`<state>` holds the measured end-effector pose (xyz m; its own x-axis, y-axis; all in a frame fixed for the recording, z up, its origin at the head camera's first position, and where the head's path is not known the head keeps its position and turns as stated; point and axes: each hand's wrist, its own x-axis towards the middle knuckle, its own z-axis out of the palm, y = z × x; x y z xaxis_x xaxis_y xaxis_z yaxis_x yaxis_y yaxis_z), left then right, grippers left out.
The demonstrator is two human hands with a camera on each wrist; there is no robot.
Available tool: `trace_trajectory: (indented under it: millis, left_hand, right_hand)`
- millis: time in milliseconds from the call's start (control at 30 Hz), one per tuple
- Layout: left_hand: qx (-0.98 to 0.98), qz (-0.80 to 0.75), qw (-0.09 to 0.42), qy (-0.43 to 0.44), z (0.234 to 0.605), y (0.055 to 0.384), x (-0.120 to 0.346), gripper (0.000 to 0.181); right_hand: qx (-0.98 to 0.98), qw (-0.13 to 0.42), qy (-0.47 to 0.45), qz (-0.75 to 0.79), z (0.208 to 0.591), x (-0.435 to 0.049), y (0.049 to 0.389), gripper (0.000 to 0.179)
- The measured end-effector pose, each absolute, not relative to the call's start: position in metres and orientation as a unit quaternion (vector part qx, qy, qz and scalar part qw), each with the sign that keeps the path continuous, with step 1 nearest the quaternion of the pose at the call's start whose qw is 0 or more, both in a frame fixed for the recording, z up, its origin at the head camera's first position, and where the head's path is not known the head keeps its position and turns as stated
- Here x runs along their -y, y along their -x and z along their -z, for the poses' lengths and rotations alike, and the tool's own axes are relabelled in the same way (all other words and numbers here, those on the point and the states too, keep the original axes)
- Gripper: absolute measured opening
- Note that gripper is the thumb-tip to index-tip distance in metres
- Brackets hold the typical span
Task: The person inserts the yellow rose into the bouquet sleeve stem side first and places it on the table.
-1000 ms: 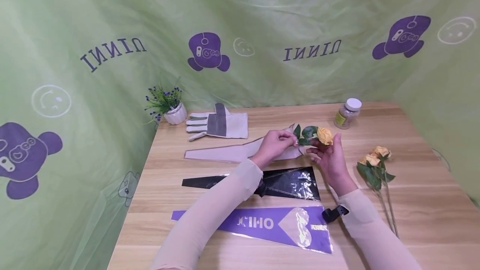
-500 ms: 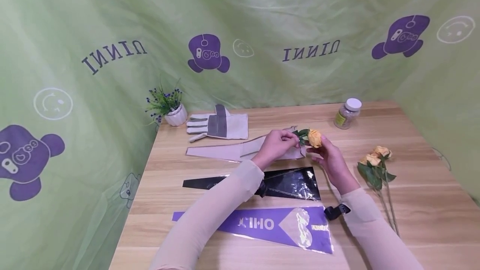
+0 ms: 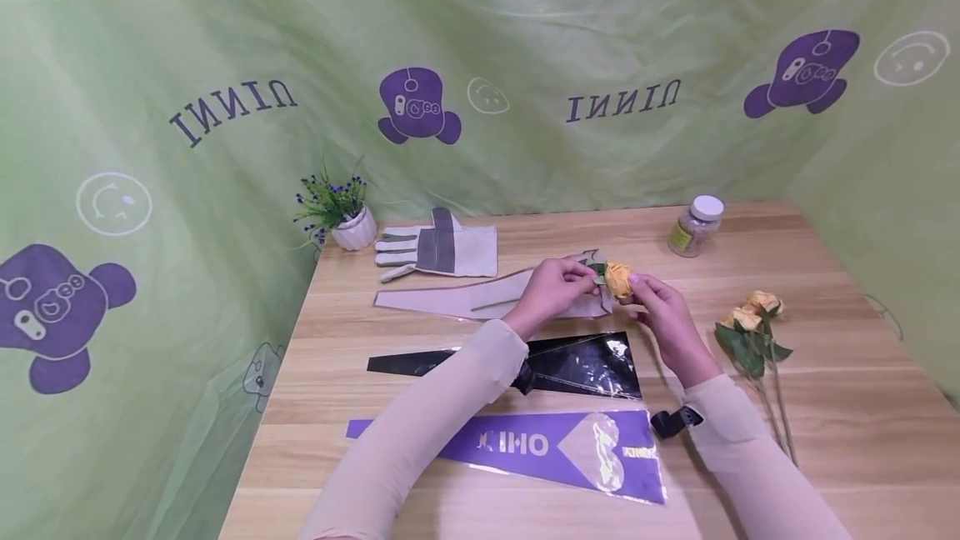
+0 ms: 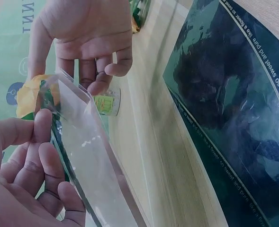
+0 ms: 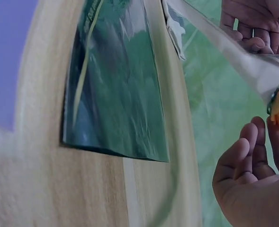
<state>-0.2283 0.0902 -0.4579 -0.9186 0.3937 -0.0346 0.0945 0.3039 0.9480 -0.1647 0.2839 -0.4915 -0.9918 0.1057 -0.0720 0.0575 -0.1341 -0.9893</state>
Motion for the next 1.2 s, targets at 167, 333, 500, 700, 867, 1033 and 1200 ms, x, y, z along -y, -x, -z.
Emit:
trace_trajectory:
  millis: [167, 333, 500, 700, 867, 1033, 1200]
  left_hand:
    - [-0.798, -0.567, 0.137, -0.153, 0.459, 0.228, -0.090, 0.006]
    - [-0.799, -0.562, 0.136, -0.164, 0.462, 0.227, -0.091, 0.007]
    - [-0.797, -0.563, 0.134, -0.173, 0.465, 0.227, -0.092, 0.007]
    - [-0.804, -0.554, 0.124, -0.174, 0.461, 0.227, -0.092, 0.007]
    - [-0.806, -0.551, 0.118, -0.180, 0.458, 0.228, -0.093, 0.011]
    - [-0.806, -0.552, 0.124, -0.177, 0.456, 0.228, -0.093, 0.014]
    - [-0.809, -0.550, 0.121, -0.169, 0.455, 0.229, -0.093, 0.014]
  right_hand:
    - [0.690, 0.040, 0.087, -0.717, 0.489, -0.280, 0.165, 0.011]
    - [0.728, 0.064, 0.106, -0.674, 0.489, -0.273, 0.168, 0.033]
    - [0.748, 0.089, 0.102, -0.650, 0.492, -0.267, 0.170, 0.043]
    - [0.758, 0.115, 0.067, -0.639, 0.493, -0.267, 0.168, 0.044]
    - [0.784, 0.079, 0.018, -0.616, 0.493, -0.265, 0.166, 0.051]
    - [0.787, 0.056, 0.007, -0.614, 0.492, -0.266, 0.164, 0.065]
    - [0.777, 0.024, -0.039, -0.628, 0.492, -0.268, 0.168, 0.073]
